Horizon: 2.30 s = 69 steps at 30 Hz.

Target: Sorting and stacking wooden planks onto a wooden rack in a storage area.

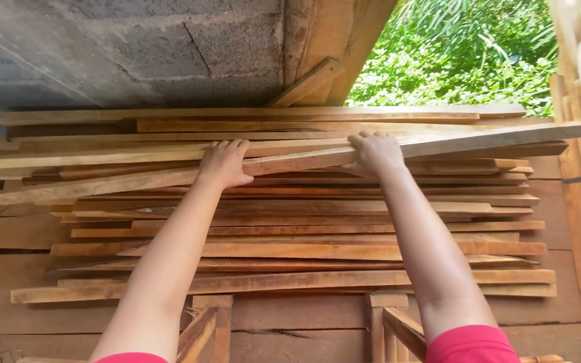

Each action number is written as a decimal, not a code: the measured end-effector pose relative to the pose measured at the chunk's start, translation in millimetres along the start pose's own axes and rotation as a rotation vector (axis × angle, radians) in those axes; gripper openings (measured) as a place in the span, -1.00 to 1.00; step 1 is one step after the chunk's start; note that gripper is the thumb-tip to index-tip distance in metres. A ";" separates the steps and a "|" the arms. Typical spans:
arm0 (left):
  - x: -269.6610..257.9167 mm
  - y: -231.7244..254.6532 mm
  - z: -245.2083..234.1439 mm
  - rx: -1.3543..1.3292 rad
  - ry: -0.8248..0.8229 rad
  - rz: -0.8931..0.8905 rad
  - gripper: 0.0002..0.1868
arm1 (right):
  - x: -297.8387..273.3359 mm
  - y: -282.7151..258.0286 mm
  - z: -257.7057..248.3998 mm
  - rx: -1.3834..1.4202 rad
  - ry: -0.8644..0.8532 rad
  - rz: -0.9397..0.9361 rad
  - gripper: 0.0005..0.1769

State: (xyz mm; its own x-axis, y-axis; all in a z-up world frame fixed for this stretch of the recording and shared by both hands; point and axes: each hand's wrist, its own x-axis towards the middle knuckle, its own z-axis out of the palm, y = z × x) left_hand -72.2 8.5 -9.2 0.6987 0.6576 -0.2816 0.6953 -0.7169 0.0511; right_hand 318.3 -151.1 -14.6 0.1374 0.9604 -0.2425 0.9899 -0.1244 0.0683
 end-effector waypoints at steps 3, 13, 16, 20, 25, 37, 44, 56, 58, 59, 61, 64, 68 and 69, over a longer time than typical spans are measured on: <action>-29.3 17.5 -31.1 -0.052 -0.036 0.021 -0.05 | -38.8 -9.5 -4.8 0.009 0.073 -0.002 -0.12; -140.1 80.8 15.1 -0.144 -0.359 -0.101 -0.01 | -176.0 -95.2 92.7 0.019 -0.164 0.005 -0.02; -142.9 87.6 54.0 -0.045 -0.261 -0.125 -0.09 | -207.8 -115.5 61.2 0.025 -0.199 0.076 0.20; -157.4 104.6 46.3 -0.038 -0.265 -0.205 -0.09 | -226.4 -127.6 77.4 0.120 0.057 0.055 -0.09; -130.8 104.2 79.3 -0.044 -0.382 -0.275 0.00 | -227.7 -131.8 106.3 0.129 0.216 0.084 -0.13; -196.3 146.7 28.7 -0.128 -0.340 -0.326 0.06 | -232.9 -126.6 116.6 0.081 0.655 0.019 -0.63; -187.3 118.8 67.1 -0.039 -0.272 -0.293 -0.29 | -243.0 -112.0 73.2 0.141 0.374 -0.092 -0.58; -255.1 121.3 -59.1 -0.111 -0.249 -0.112 -0.57 | -319.8 -102.6 -70.5 0.268 0.049 -0.082 -0.54; -287.2 132.1 -96.9 -0.168 -0.213 -0.056 -0.54 | -341.3 -102.5 -95.0 0.274 0.056 -0.084 -0.54; -302.4 136.7 -112.6 -0.222 -0.193 -0.039 -0.52 | -351.9 -102.6 -104.3 0.307 0.035 -0.073 -0.52; -329.5 144.8 -140.2 -0.272 -0.172 -0.026 -0.49 | -366.2 -104.1 -113.9 0.343 0.015 -0.067 -0.51; -357.2 159.1 -162.1 -0.247 -0.261 0.002 -0.41 | -389.4 -107.6 -126.0 0.404 -0.120 -0.013 -0.41; -384.4 168.3 -162.9 -0.319 -0.369 -0.015 -0.45 | -436.7 -135.9 -172.3 0.511 -0.285 -0.028 -0.37; -391.0 171.8 -163.2 -0.367 -0.425 -0.018 -0.50 | -449.2 -143.9 -182.6 0.533 -0.331 0.013 -0.37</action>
State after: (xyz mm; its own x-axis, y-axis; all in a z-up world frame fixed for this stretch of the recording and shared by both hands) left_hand -198.5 -334.0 266.0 0.6097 0.4638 -0.6428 0.7726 -0.5289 0.3513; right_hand 107.7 -519.0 261.2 0.0688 0.8402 -0.5378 0.8579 -0.3250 -0.3980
